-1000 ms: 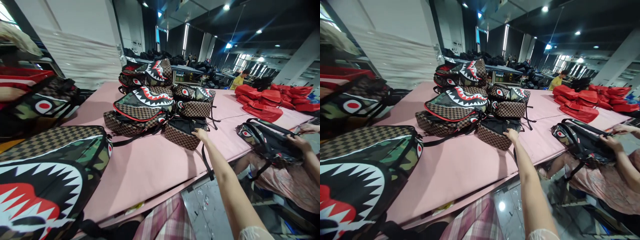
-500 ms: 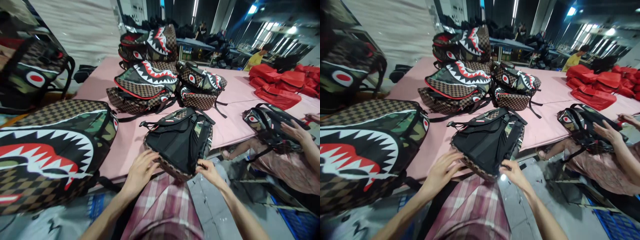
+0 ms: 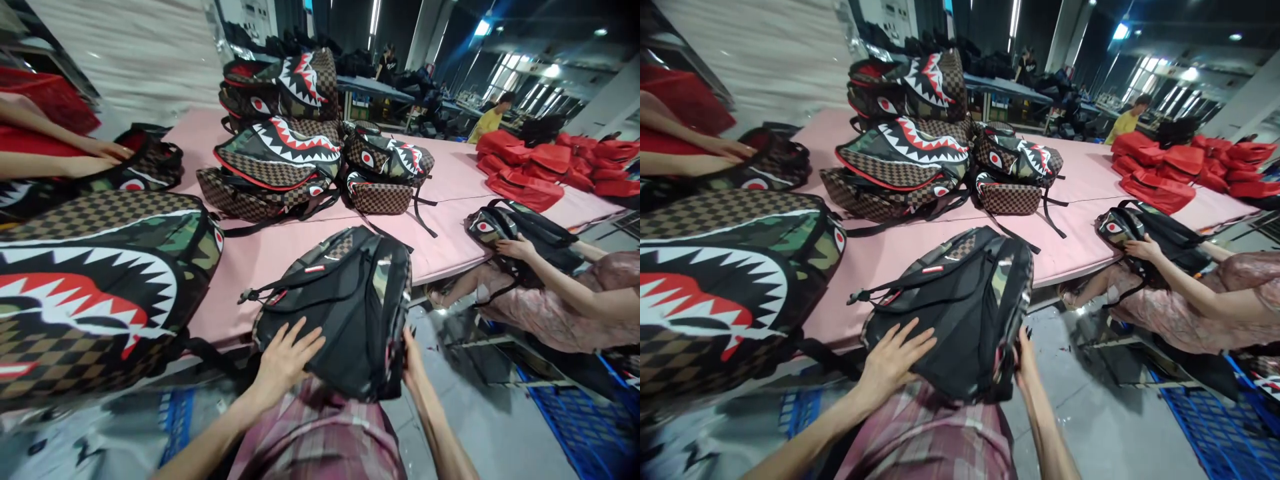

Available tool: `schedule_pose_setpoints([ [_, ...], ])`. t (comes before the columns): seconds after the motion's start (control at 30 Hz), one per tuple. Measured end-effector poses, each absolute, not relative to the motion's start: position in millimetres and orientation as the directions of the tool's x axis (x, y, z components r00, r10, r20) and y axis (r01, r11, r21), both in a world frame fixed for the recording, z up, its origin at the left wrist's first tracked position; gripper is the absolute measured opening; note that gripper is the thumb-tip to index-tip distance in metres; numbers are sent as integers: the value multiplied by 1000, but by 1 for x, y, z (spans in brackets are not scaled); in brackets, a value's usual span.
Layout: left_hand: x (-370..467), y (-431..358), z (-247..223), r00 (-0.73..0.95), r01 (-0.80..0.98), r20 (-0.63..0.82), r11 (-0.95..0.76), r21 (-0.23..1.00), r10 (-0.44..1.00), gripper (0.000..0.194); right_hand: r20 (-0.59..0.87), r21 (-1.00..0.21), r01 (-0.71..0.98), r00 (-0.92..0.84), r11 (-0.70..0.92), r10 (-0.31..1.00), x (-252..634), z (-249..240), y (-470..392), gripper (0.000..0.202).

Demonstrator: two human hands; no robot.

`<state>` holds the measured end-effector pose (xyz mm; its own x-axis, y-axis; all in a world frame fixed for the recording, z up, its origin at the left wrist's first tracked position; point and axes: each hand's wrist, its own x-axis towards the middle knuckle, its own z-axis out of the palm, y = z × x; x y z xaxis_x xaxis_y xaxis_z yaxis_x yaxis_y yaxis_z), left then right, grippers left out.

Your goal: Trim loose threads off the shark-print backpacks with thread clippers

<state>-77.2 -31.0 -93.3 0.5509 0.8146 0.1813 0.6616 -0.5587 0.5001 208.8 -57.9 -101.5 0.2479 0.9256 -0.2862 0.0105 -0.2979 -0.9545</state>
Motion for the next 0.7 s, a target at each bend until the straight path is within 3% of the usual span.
schedule_pose_setpoints([
  [0.07,-68,-30,-79,338,569,265,-421,707,903,42,-233,-970,6,288,-245,929,224,-61,-50,50],
  [0.13,-59,-25,-61,53,384,217,-220,897,975,37,-51,-995,65,261,-70,964,231,-11,-36,42],
  [0.2,-53,-19,-46,-211,152,9,23,988,977,38,152,-982,148,250,117,956,227,39,-20,41],
  [0.27,-51,-15,-39,-377,-120,-236,206,971,895,45,354,-932,184,292,311,888,214,80,-7,36],
  [0.33,-51,-18,-45,-368,-418,-418,254,872,830,53,495,-869,179,350,462,795,203,104,3,30],
  [0.43,-43,-38,-78,-104,-703,-563,340,625,820,52,527,-848,185,397,497,751,201,93,21,27],
  [0.5,-34,-58,-105,119,-683,-657,541,490,745,45,414,-909,212,364,359,834,205,56,35,31],
  [0.57,-31,-80,-124,249,-586,-725,696,415,642,41,213,-960,242,310,139,927,207,3,43,38],
  [0.63,-42,-99,-124,241,-457,-731,739,495,639,39,55,-962,270,311,-33,949,207,-50,41,42],
  [0.7,-70,-109,-106,202,-224,-654,685,693,729,38,-23,-954,278,317,-116,948,206,-93,30,43],
])
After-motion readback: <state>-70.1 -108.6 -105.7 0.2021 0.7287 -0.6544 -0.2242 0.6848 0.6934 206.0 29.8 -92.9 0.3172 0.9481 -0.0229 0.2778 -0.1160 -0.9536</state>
